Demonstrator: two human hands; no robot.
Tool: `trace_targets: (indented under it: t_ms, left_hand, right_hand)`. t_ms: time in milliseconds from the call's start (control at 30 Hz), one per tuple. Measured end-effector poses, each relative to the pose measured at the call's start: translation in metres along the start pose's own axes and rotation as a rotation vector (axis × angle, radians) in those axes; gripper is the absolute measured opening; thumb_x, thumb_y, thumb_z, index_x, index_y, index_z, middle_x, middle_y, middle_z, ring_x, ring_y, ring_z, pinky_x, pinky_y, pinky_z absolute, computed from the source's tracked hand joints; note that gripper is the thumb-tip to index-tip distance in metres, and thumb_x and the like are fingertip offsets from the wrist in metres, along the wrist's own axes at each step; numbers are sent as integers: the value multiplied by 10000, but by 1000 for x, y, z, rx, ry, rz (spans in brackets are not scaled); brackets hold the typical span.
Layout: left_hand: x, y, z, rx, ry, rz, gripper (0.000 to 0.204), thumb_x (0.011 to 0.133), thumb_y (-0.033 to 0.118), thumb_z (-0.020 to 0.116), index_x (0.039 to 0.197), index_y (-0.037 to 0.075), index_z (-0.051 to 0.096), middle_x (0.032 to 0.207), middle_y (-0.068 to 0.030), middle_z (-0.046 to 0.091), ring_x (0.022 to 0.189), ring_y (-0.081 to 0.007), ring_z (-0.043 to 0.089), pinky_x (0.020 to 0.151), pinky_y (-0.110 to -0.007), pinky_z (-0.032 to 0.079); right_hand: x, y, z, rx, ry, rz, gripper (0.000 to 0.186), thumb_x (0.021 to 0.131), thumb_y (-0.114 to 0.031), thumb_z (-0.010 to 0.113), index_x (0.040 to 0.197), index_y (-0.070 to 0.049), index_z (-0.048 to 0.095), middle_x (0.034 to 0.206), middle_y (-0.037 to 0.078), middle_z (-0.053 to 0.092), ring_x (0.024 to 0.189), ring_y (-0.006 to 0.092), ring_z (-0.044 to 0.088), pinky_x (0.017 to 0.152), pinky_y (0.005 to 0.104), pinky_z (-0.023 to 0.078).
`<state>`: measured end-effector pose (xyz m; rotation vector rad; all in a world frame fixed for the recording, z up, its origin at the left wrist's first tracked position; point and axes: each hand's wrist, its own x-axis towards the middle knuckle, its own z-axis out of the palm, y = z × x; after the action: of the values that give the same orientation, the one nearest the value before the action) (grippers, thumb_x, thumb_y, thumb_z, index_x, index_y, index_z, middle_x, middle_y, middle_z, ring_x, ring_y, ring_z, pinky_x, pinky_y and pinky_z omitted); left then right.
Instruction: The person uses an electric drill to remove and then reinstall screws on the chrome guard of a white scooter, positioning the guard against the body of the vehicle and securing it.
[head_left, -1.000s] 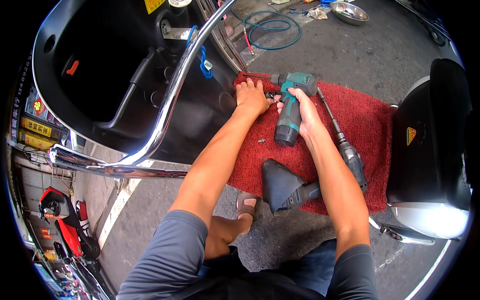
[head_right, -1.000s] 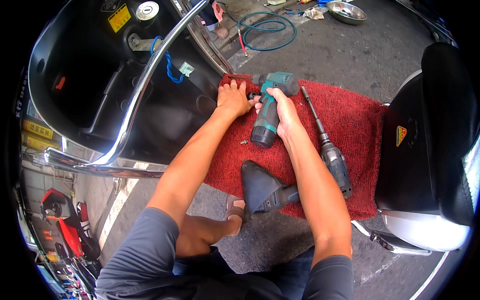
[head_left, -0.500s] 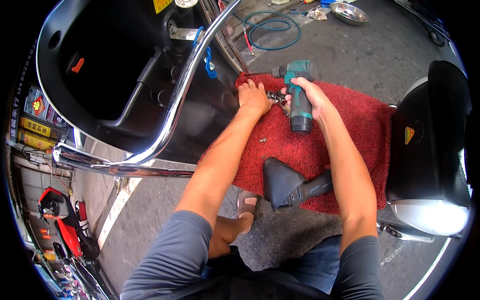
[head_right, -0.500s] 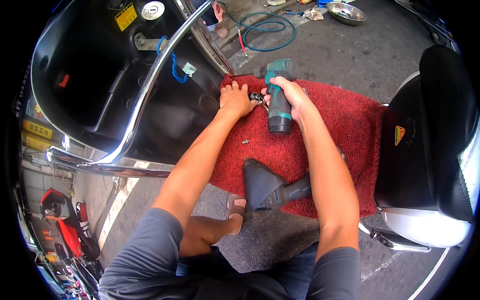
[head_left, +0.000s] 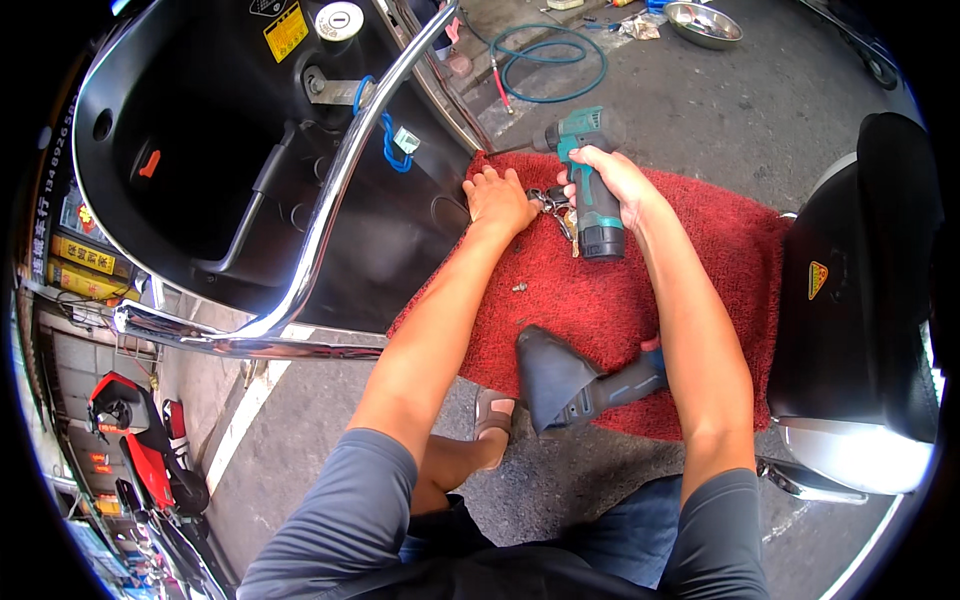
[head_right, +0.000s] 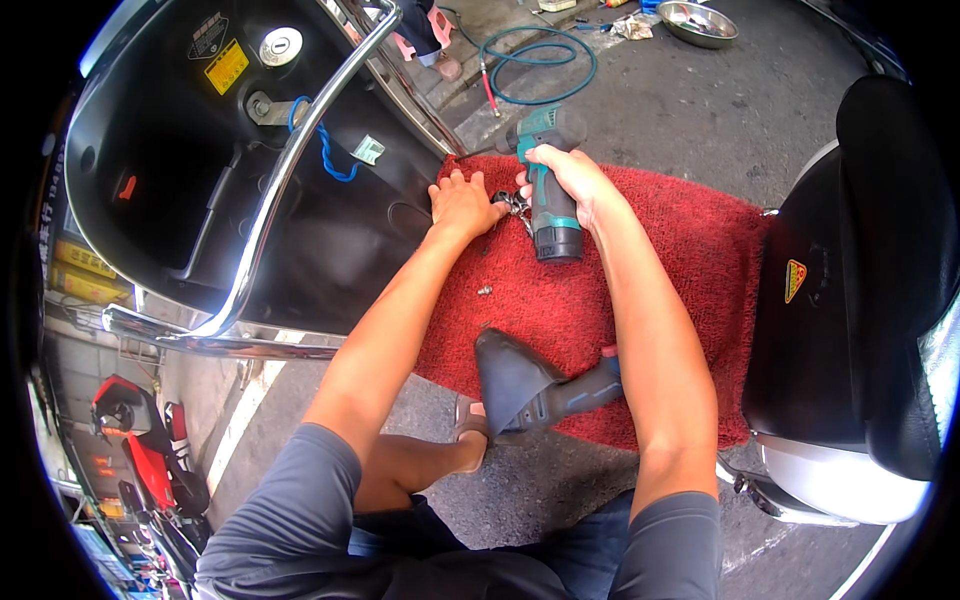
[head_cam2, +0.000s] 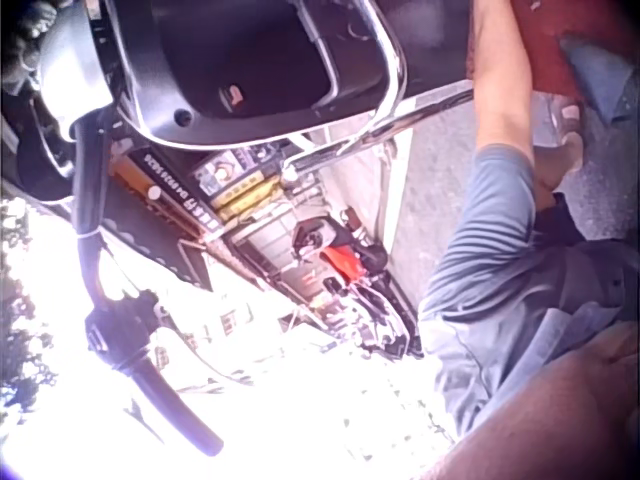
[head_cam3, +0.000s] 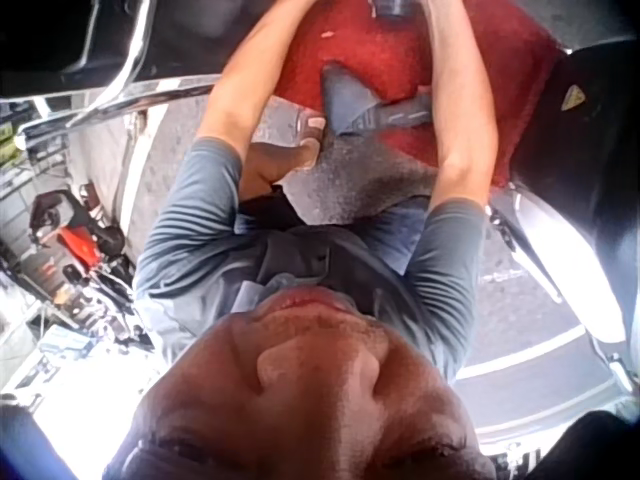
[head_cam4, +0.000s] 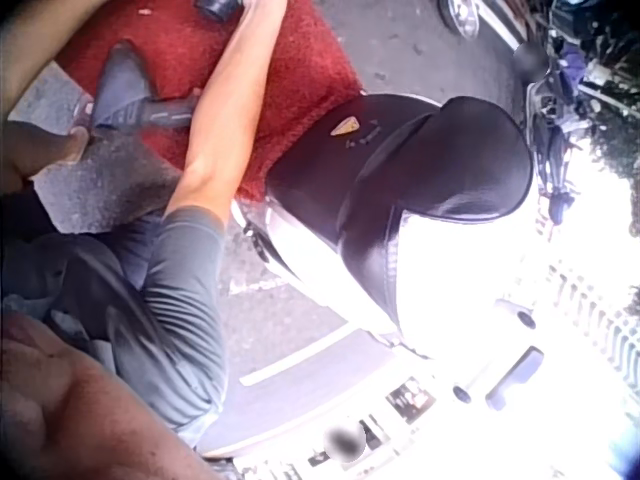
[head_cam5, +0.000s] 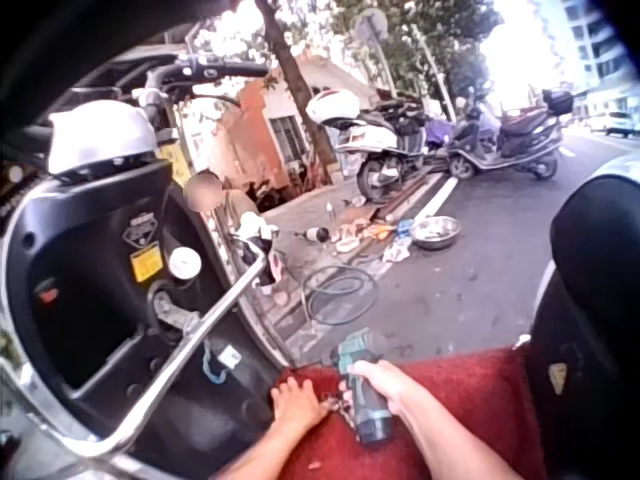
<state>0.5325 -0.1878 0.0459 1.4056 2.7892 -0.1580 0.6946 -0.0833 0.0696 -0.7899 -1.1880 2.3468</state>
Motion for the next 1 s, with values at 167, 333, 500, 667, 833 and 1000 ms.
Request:
trace_targets:
  t_ms: [167,333,500,667,833,1000]
  left_hand:
    - [11,0,-5,-180,32,-92,761,833,493,706,1405,33,506,1485,-237,423,1396,-394,399,1121,-508,345]
    - [38,-7,-6,-509,52,-269,644,845,282,663,1371,-44,486,1481,-307,401,1355,-424,448,1118,-473,385]
    - [78,-38,-3,-1128,-18,-451,394,965,253,547,1196,-63,597,1105,-193,658,740,-258,708,493,-335,558]
    - [80,-32,1,-1212,-98,-495,348,1019,258,432,1175,-23,565,1025,-140,629,716,-231,690,500,-333,557]
    - [88,-44,5,-1151,-133,-480,310,1044,224,402,1177,0,570,1000,-132,633,678,-204,661,510,-325,561]
    - [92,-37,8,-863,-37,-437,298,926,70,458,1069,-61,685,1034,-179,710,733,-262,731,506,-343,578]
  right_hand:
    - [0,-2,-7,-2,0,4,314,880,-255,674,1053,-2,602,891,128,697,685,192,678,589,377,580]
    - [-4,-3,-14,0,-22,-11,316,882,-250,675,1060,-1,595,902,135,701,681,190,679,579,373,577]
    - [1,0,-8,77,-16,4,335,879,-228,684,1090,10,578,914,166,703,663,197,677,562,369,574]
    - [3,2,-19,112,3,22,339,882,-227,688,1091,17,580,899,163,701,660,208,686,571,365,588]
    - [0,-2,-11,99,-17,33,348,899,-243,679,1110,13,576,935,155,698,669,196,675,578,364,593]
    - [1,-1,-18,165,-37,23,327,870,-211,697,1089,14,603,868,156,706,670,217,696,592,371,593]
